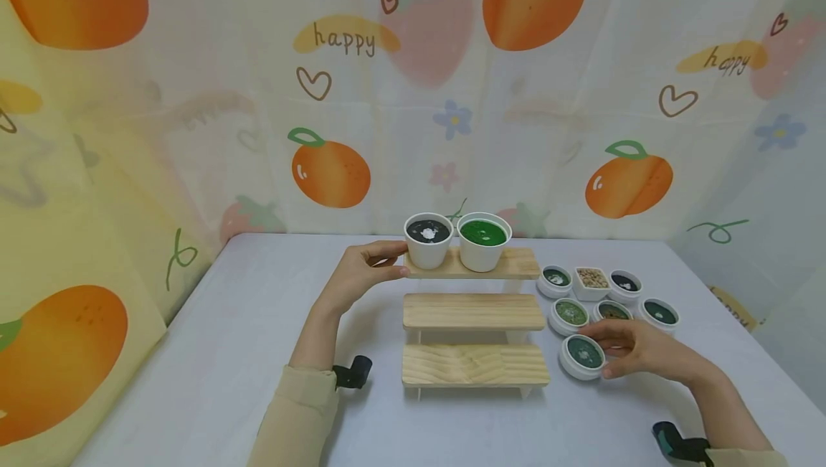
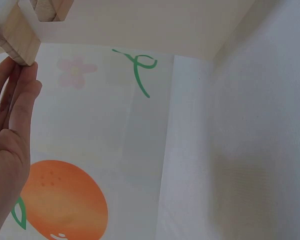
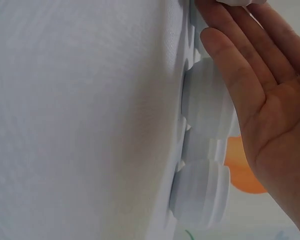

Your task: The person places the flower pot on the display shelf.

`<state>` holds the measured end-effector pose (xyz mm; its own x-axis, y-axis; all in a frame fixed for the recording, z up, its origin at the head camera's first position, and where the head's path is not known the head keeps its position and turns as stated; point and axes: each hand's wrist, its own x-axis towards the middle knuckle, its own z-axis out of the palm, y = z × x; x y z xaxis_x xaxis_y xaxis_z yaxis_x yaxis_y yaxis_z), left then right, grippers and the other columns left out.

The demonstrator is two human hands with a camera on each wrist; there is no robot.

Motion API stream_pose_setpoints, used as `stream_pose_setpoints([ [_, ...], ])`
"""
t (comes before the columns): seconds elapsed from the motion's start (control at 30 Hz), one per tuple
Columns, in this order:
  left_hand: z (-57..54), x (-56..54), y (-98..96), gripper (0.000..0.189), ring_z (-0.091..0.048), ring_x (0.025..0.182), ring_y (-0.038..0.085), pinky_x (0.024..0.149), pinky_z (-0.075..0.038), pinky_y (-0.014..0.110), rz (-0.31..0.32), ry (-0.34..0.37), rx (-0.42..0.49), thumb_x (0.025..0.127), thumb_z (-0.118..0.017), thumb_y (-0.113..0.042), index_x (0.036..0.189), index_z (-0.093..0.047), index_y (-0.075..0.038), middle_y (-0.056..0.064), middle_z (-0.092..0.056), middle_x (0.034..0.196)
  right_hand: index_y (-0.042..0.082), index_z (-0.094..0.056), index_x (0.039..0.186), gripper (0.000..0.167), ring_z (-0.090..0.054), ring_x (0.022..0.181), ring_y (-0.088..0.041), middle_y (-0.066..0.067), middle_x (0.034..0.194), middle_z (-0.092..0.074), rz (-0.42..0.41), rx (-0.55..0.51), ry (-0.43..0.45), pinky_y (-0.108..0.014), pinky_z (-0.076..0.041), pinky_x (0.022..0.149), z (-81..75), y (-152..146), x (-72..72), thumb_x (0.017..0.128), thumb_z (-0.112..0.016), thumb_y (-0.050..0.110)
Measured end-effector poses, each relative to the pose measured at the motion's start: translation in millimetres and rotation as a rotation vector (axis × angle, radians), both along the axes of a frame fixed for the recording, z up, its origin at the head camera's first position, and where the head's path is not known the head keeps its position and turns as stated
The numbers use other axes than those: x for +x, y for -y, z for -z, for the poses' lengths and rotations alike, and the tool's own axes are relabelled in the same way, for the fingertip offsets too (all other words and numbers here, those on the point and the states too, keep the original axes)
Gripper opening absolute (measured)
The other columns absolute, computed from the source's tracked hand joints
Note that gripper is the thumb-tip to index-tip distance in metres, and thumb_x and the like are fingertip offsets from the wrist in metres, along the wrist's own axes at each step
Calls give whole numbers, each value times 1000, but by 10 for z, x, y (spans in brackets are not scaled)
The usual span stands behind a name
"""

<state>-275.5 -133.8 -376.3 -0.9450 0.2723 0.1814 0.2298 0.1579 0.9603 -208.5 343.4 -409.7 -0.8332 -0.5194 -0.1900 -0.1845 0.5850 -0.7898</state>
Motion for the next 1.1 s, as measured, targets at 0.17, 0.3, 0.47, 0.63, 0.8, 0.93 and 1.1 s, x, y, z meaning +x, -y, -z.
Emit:
stream_pose_setpoints([
  [0.17, -6, 5, -1, 45, -62, 126, 22, 110, -51, 24, 1, 6, 3, 80, -81, -13, 123, -69, -9, 9, -69, 129, -2, -55, 133, 61, -56, 106, 17, -27, 133, -58, 12, 16, -8, -6, -53, 88, 7, 3, -1, 82, -80, 20],
  [0.3, -9, 8, -3, 46, -62, 127, 24, 110, -51, 25, 3, 3, 4, 80, -81, -12, 124, -69, -8, 10, -69, 129, -1, -56, 132, 60, -57, 106, 16, -22, 131, -60, 14, 15, -13, -6, -53, 88, 9, -4, 1, 82, -80, 20],
  [0.47, -8, 3, -4, 47, -62, 127, 24, 110, -52, 26, 7, -3, 3, 80, -82, -14, 124, -69, -8, 10, -68, 130, 0, -57, 131, 58, -59, 106, 13, -10, 129, -63, 9, 2, -19, -7, -54, 88, 16, -10, -3, 81, -80, 20],
  [0.63, 7, 1, -4, 47, -62, 126, 26, 108, -53, 24, 1, -19, -7, 79, -82, -15, 124, -69, -8, 9, -69, 129, 2, -58, 130, 56, -61, 106, 11, -2, 127, -63, -3, -9, -36, -8, -54, 88, 18, -10, -2, 81, -80, 19],
  [0.8, 11, 3, -1, 45, -62, 127, 26, 109, -52, 24, 4, -8, 3, 80, -81, -13, 123, -70, -8, 9, -69, 128, 1, -58, 129, 55, -61, 105, 9, -1, 126, -64, -4, -14, -36, -9, -55, 88, 25, -9, 0, 81, -80, 19],
  [0.93, 3, 5, 2, 46, -61, 128, 28, 111, -51, 27, 8, -7, 2, 80, -81, -12, 124, -69, -8, 11, -68, 130, 1, -58, 129, 54, -62, 104, 8, 9, 122, -65, -1, -15, -32, -10, -56, 88, 20, -5, 3, 83, -79, 19],
  [1.1, -14, 5, -2, 46, -62, 127, 27, 110, -51, 26, 5, -15, -4, 80, -81, -13, 124, -69, -8, 11, -68, 130, 0, -58, 131, 54, -61, 104, 10, 8, 122, -67, -4, 0, -43, -10, -56, 86, 5, 11, 3, 84, -77, 20],
])
